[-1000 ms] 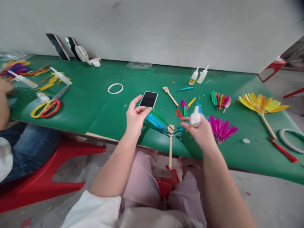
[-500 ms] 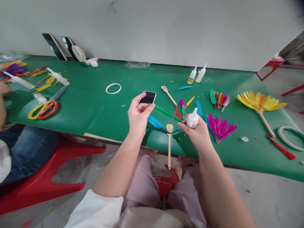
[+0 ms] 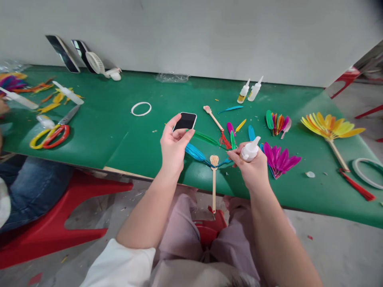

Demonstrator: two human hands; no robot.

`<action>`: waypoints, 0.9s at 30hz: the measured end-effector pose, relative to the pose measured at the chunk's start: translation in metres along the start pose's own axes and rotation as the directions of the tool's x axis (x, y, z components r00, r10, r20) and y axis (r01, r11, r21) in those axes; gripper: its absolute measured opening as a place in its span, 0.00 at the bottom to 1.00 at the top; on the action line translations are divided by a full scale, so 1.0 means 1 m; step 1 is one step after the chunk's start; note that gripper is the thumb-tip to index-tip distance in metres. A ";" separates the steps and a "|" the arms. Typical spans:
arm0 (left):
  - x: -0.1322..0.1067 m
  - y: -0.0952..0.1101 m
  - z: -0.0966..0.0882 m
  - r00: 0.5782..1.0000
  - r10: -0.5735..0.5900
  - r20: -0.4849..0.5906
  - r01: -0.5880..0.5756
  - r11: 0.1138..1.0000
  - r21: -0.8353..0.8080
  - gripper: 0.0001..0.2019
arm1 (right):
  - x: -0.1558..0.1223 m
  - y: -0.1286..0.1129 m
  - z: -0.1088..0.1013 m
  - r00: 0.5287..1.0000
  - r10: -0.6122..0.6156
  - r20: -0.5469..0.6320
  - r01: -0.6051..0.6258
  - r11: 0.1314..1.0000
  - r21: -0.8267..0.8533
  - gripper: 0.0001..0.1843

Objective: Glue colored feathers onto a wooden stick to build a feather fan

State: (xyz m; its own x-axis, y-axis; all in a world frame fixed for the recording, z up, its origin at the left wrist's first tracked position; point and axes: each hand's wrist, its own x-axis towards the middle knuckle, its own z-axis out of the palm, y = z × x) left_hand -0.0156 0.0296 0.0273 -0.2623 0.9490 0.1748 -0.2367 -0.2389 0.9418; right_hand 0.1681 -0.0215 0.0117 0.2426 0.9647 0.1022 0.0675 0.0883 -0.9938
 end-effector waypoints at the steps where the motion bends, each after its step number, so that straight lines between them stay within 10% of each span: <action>1: -0.003 -0.001 0.001 0.999 -0.045 0.022 0.046 0.998 -0.039 0.29 | 0.000 0.000 0.001 1.000 0.007 0.002 -0.007 1.000 0.021 0.15; 8: -0.033 -0.013 0.016 0.899 -0.343 0.273 0.358 0.934 -0.004 0.13 | -0.004 -0.003 0.011 0.997 0.025 0.067 -0.026 1.000 0.000 0.16; 14: -0.041 -0.004 0.010 0.984 -0.071 0.164 0.056 0.994 0.092 0.07 | 0.004 -0.003 -0.005 0.994 0.077 0.082 -0.073 0.996 -0.052 0.18; 17: -0.049 -0.001 0.001 0.954 0.168 0.248 -0.215 0.961 0.174 0.06 | 0.010 -0.003 -0.021 0.991 0.081 0.102 -0.071 0.992 -0.100 0.24; 23: -0.066 0.004 -0.016 0.672 0.421 0.609 -0.664 0.708 0.242 0.11 | 0.007 -0.012 -0.042 0.999 0.022 0.035 -0.020 0.999 -0.037 0.24; 27: -0.065 0.012 -0.017 0.366 0.516 0.774 -0.893 0.430 0.135 0.11 | 0.002 -0.023 -0.043 0.988 0.001 -0.153 0.018 0.992 0.122 0.14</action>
State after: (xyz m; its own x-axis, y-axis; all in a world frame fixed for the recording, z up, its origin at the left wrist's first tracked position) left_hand -0.0170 -0.0387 0.0226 0.5061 0.3833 0.7726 0.2590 -0.9220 0.2877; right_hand 0.2087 -0.0325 0.0366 0.3877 0.9156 0.1070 -0.0465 0.1354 -0.9897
